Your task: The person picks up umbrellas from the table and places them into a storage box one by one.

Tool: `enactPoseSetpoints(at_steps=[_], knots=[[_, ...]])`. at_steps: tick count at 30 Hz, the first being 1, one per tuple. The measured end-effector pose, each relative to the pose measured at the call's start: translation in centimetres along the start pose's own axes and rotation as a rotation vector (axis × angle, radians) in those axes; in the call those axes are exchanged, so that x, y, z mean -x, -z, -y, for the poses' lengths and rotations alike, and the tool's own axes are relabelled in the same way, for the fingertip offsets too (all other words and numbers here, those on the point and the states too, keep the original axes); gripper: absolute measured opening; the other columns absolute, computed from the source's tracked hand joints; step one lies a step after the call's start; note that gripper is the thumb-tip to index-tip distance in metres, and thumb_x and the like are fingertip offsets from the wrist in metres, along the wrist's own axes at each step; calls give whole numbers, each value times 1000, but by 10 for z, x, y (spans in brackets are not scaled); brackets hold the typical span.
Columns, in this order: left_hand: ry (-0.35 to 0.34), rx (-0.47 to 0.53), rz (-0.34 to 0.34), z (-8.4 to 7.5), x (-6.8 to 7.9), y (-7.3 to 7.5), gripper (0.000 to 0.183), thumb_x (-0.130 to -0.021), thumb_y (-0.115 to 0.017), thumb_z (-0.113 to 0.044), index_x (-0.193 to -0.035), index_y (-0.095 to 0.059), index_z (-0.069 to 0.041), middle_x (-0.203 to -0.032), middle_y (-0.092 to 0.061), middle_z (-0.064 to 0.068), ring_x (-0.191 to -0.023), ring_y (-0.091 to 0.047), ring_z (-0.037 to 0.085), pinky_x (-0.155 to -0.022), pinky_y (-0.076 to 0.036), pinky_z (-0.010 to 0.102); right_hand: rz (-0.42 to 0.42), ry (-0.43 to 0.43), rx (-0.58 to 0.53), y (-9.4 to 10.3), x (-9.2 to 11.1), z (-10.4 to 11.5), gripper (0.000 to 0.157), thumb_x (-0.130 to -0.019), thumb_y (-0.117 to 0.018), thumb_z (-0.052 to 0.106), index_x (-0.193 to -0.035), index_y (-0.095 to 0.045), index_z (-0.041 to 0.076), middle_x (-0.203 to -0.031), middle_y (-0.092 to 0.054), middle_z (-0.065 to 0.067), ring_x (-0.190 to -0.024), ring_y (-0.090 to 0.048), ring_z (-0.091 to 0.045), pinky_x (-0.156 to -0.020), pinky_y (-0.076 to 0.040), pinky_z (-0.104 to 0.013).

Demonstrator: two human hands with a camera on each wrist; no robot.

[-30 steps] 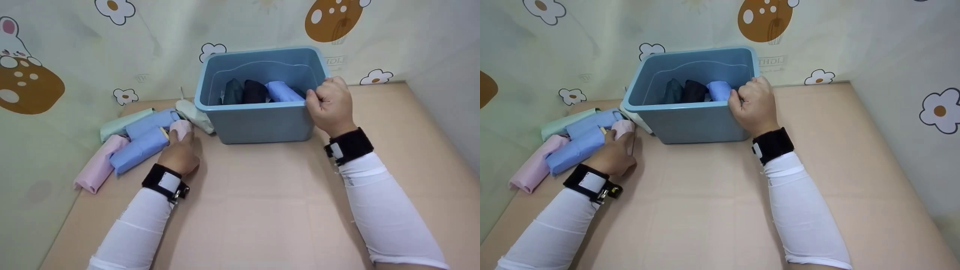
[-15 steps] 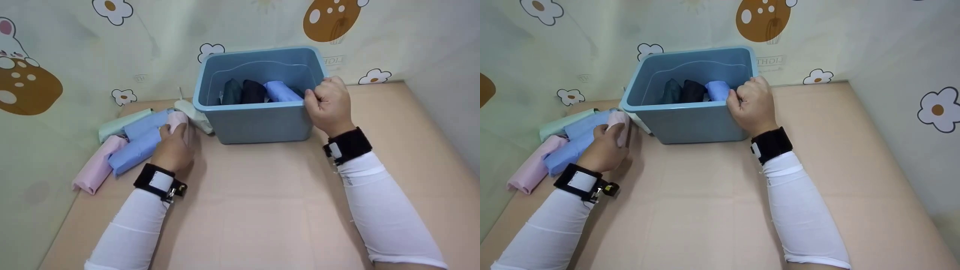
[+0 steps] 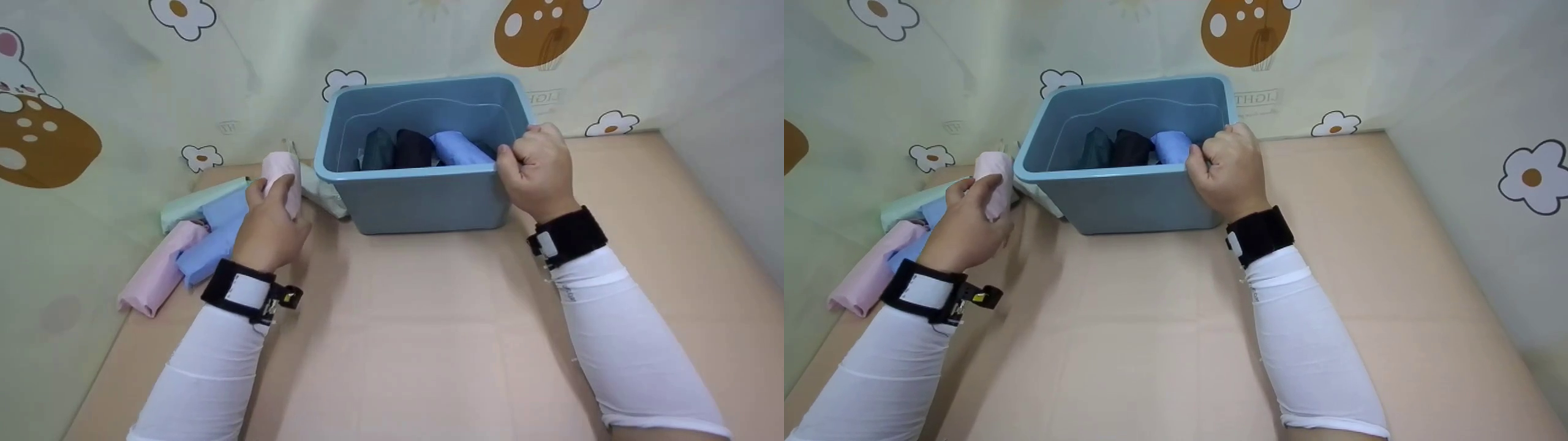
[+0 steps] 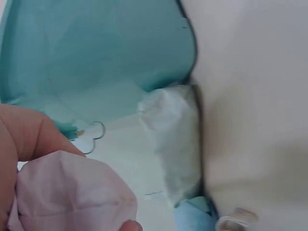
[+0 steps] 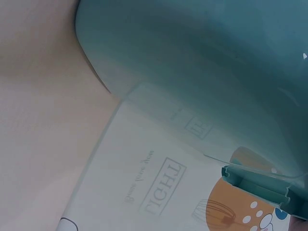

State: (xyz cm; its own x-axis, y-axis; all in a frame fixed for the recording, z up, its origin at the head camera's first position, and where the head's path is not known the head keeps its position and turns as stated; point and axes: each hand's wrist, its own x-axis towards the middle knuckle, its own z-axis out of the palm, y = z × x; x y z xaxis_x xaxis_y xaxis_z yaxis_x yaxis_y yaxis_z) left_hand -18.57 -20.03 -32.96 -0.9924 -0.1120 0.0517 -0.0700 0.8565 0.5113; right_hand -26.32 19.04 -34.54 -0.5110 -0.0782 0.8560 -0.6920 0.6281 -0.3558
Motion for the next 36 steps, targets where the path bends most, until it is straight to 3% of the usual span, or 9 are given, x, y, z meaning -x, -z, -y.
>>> enactPoseSetpoints(at_steps=[8,18,24,31,36], knots=[[-31,54,-30,-21,3,10,75,-96,-58,-18,-166,-30,-18,-171,-10,28,-124,-61,53,-93,-57,63,13,-2,7,1,-1,1,50,-93,-57,19,-48,-40,3,-50,-35,-12,-53,-33,-29,-89,-46,-46],[-76,73,-50,-44,-1,9,80,-86,-57,-11,-163,-37,-18,-169,-17,24,-117,-62,45,-93,-55,59,19,11,25,2,-2,0,51,-94,-55,18,-48,-39,2,-50,-34,-11,-52,-33,-30,-91,-47,-45],[-49,89,-63,-45,1,11,78,-87,-58,-10,-161,-38,-18,-169,-17,23,-115,-62,44,-89,-56,57,29,-2,23,2,-2,1,50,-94,-55,18,-48,-41,2,-50,-35,-12,-55,-36,-31,-90,-46,-45],[-6,209,-155,-41,3,16,77,-90,-57,-11,-163,-35,-20,-169,-16,19,-124,-56,43,-101,-52,58,42,-6,30,2,-3,1,50,-94,-55,17,-49,-41,1,-51,-35,-12,-56,-36,-31,-92,-47,-46],[-2,300,-213,-46,2,21,79,-87,-56,-7,-162,-36,-22,-170,-12,16,-125,-53,39,-101,-52,52,22,-13,23,1,-1,1,50,-93,-56,19,-48,-40,2,-50,-35,-13,-54,-35,-31,-93,-47,-47]])
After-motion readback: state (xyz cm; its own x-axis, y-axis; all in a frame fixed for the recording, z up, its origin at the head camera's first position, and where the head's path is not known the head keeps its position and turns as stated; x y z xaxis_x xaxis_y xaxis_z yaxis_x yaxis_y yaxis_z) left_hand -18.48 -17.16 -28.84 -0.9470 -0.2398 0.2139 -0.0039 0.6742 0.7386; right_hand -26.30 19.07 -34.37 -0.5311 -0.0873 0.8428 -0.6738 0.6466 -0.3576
